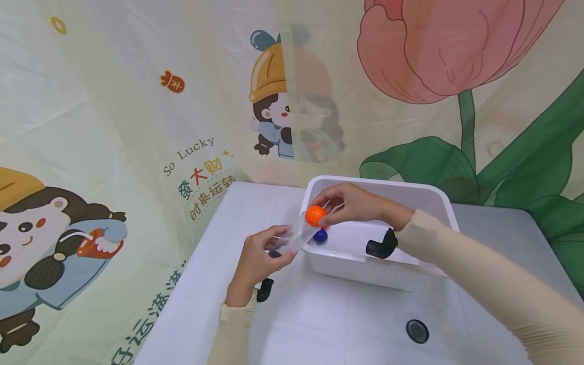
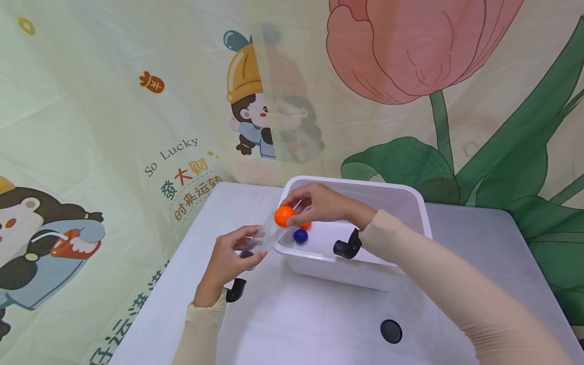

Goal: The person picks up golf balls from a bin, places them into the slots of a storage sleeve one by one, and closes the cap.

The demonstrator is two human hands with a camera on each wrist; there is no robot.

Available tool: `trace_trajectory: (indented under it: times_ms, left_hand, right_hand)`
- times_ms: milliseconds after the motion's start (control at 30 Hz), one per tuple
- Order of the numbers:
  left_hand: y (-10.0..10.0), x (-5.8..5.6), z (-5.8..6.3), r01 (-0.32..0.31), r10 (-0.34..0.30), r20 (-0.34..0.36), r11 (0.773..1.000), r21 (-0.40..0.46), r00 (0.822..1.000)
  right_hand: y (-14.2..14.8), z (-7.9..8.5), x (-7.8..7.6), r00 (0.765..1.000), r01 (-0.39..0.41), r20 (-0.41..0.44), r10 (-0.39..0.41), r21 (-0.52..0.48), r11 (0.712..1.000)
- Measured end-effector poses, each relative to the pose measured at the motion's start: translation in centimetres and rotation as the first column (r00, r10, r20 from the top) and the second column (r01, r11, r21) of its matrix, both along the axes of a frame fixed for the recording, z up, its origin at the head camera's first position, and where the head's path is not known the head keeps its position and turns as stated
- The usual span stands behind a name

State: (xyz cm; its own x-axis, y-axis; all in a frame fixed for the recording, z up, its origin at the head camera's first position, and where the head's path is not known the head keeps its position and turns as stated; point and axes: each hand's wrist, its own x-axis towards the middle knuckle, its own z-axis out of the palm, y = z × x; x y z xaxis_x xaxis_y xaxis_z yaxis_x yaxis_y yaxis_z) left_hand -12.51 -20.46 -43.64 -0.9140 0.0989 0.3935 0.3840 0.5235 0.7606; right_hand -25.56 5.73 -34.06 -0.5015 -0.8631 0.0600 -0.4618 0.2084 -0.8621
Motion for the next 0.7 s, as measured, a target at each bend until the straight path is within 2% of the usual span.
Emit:
trace_trajectory:
  times_ms: [467,700]
  left_hand:
    - [0.1,-0.4,0.0,0.002,-0.002,-0.041,1.000,-0.013,0.999]
    - [-0.1,-0.3,-0.2,-0.017,0.017,-0.008,1.000,0.015,1.000]
  right_hand:
    - [0.1,-0.6,-0.4,1.000,-0.012,0.010,0.013,-0.027,1.000]
    - [1.2,-1.8,-1.5,0.993,0.032,0.116,-0.028,-0.029,0.999]
